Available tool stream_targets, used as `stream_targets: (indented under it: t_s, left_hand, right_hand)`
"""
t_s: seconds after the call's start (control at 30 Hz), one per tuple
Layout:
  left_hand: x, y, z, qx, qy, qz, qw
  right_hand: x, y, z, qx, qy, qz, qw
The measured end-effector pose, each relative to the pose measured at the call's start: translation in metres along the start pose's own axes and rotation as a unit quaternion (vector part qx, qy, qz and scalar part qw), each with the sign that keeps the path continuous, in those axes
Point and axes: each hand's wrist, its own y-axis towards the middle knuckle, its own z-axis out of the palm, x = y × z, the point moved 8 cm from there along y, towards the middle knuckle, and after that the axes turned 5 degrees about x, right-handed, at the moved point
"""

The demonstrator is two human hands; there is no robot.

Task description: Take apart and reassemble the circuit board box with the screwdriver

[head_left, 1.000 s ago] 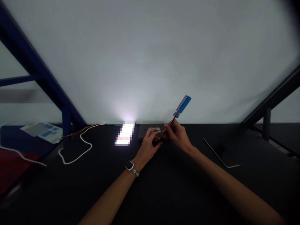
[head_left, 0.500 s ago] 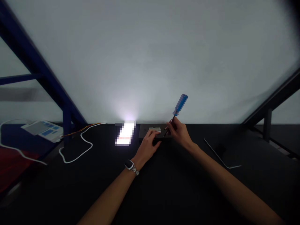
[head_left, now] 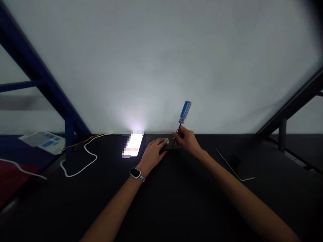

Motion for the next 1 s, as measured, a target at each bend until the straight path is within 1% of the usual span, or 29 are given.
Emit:
stream_targets:
  t_s: [0.07,0.13,0.17,0.27,0.33,0.4,0.5,0.6,0.63,0.67,0.73,0.83,1.0]
  left_hand:
    - [-0.003,0.002,-0.007,-0.019,-0.025,-0.016,0.999]
    - [-0.007,0.009,-0.013,-0.041,-0.073,-0.033,0.996]
    - [-0.009,0.013,-0.014,-0.039,-0.1,-0.041,0.993]
    - [-0.012,0.027,-0.008,-0.021,-0.193,-0.067,0.979]
    - [-0.012,0.033,-0.004,-0.033,-0.239,-0.082,0.967]
    - [-0.01,0.034,-0.001,-0.051,-0.262,-0.092,0.959]
    - [-0.01,0.033,0.002,-0.059,-0.269,-0.076,0.958]
    - [-0.011,0.031,0.002,-0.046,-0.249,-0.062,0.965]
    - [-0.011,0.031,0.002,-0.039,-0.242,-0.063,0.968]
    - [-0.01,0.031,0.002,-0.033,-0.235,-0.066,0.969]
    - [-0.011,0.031,0.0,-0.022,-0.225,-0.066,0.972]
    - [-0.016,0.031,-0.003,-0.028,-0.224,-0.057,0.973]
    - [-0.021,0.031,-0.008,-0.109,-0.268,-0.082,0.954]
  right_hand:
    - [0.001,0.003,0.0,-0.007,-0.033,-0.006,0.999]
    - [0.003,0.005,-0.001,-0.023,-0.073,-0.014,0.997]
    - [0.004,0.006,-0.002,-0.032,-0.091,-0.015,0.995]
    - [0.004,0.007,-0.002,-0.045,-0.124,-0.002,0.991]
    - [0.004,0.006,-0.002,-0.051,-0.133,0.012,0.99]
    - [0.005,0.005,-0.003,-0.053,-0.137,0.021,0.989]
    - [0.008,0.005,-0.005,-0.02,-0.106,0.008,0.994]
    - [0.017,0.006,-0.006,0.056,0.008,-0.028,0.998]
    - [0.018,0.006,-0.005,0.085,0.047,-0.029,0.995]
    - [0.02,0.006,-0.007,0.102,0.07,-0.028,0.992]
    - [0.023,0.005,-0.011,0.109,0.083,-0.027,0.99]
    - [0.025,0.005,-0.017,0.081,0.063,-0.037,0.994]
    - [0.016,0.007,-0.021,0.008,0.024,-0.045,0.999]
